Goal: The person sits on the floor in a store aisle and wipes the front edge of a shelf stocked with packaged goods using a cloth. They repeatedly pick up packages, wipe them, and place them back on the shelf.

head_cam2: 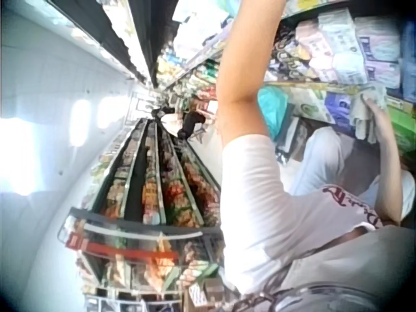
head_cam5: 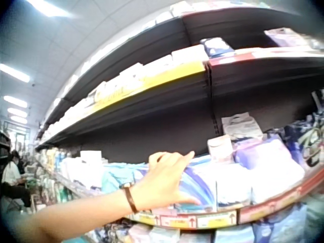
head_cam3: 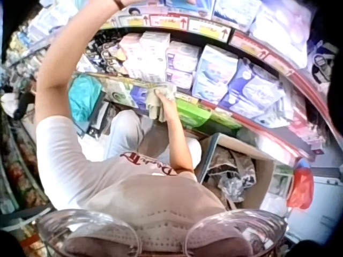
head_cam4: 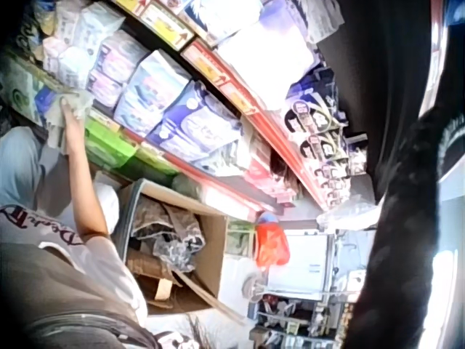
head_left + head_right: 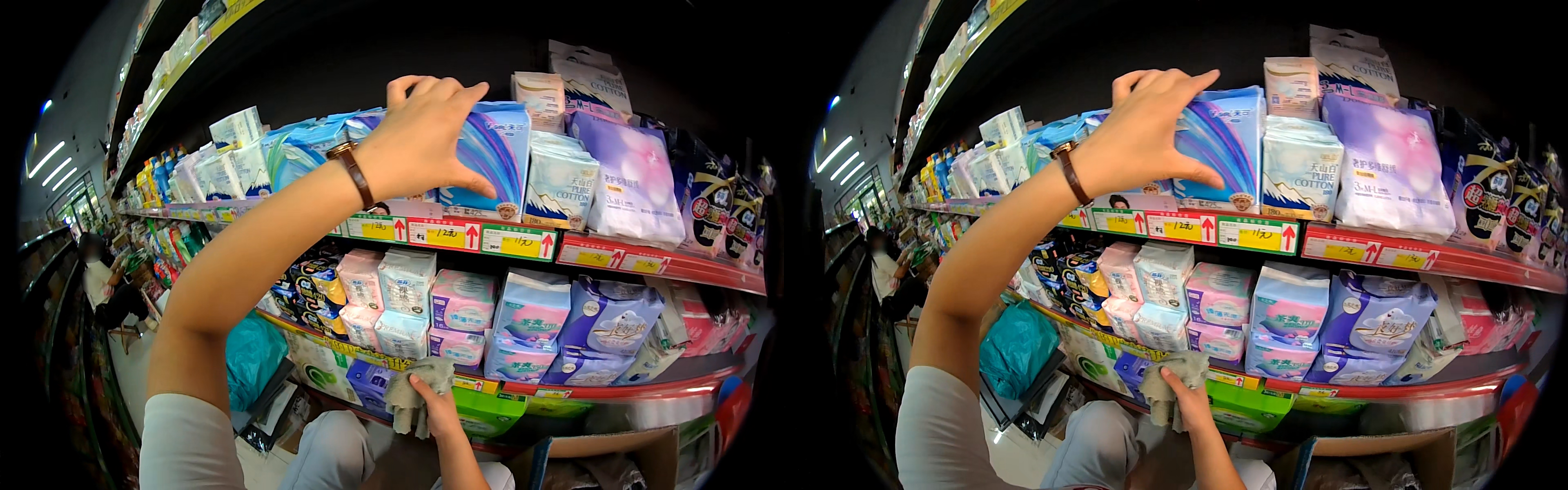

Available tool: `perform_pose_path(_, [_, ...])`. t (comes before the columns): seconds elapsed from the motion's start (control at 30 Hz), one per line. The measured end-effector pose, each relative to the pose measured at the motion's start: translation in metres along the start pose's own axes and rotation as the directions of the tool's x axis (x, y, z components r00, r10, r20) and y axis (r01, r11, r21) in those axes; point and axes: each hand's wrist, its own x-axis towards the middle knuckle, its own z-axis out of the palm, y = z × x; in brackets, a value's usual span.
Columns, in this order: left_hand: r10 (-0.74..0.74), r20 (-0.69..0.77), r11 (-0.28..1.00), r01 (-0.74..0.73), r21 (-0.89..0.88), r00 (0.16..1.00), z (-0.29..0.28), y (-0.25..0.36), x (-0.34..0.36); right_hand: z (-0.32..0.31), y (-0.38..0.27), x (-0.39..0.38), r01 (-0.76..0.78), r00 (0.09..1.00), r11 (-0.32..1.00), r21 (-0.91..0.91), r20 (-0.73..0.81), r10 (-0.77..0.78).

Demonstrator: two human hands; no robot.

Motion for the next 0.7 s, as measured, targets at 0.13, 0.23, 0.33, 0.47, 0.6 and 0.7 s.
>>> perform_pose_path(0.13, [0.011, 0.017, 1.000, -0.011, -0.006, 1.000, -0.004, -0.001, -0.001, -0.002, -0.003, 0.001, -0.012, 1.000, 0.999, 0.044, 0.007, 0.011])
perform_pose_path(0.23, [0.043, 0.019, 0.998, -0.042, -0.053, 0.999, -0.008, 0.004, 0.000, -0.004, -0.004, -0.001, -0.046, 0.999, 0.998, 0.043, -0.027, 0.047])
perform_pose_path(0.33, [-0.011, 0.103, 0.977, 0.032, -0.210, 0.995, -0.017, 0.011, 0.000, -0.007, -0.003, -0.002, -0.038, 0.999, 0.999, 0.022, -0.031, 0.039])
perform_pose_path(0.47, [-0.115, 0.203, 0.952, 0.166, -0.256, 0.972, -0.026, 0.008, 0.000, -0.013, -0.004, 0.000, -0.026, 0.999, 0.999, 0.028, -0.035, 0.027])
perform_pose_path(0.6, [-0.198, 0.225, 0.937, 0.251, -0.242, 0.954, -0.031, 0.008, -0.003, -0.013, -0.003, -0.002, -0.022, 1.000, 0.998, 0.061, -0.012, 0.022])
perform_pose_path(0.7, [-0.115, 0.259, 0.977, 0.156, -0.146, 0.959, -0.025, 0.009, 0.000, -0.014, -0.003, -0.001, -0.022, 1.000, 0.998, 0.061, -0.003, 0.022])
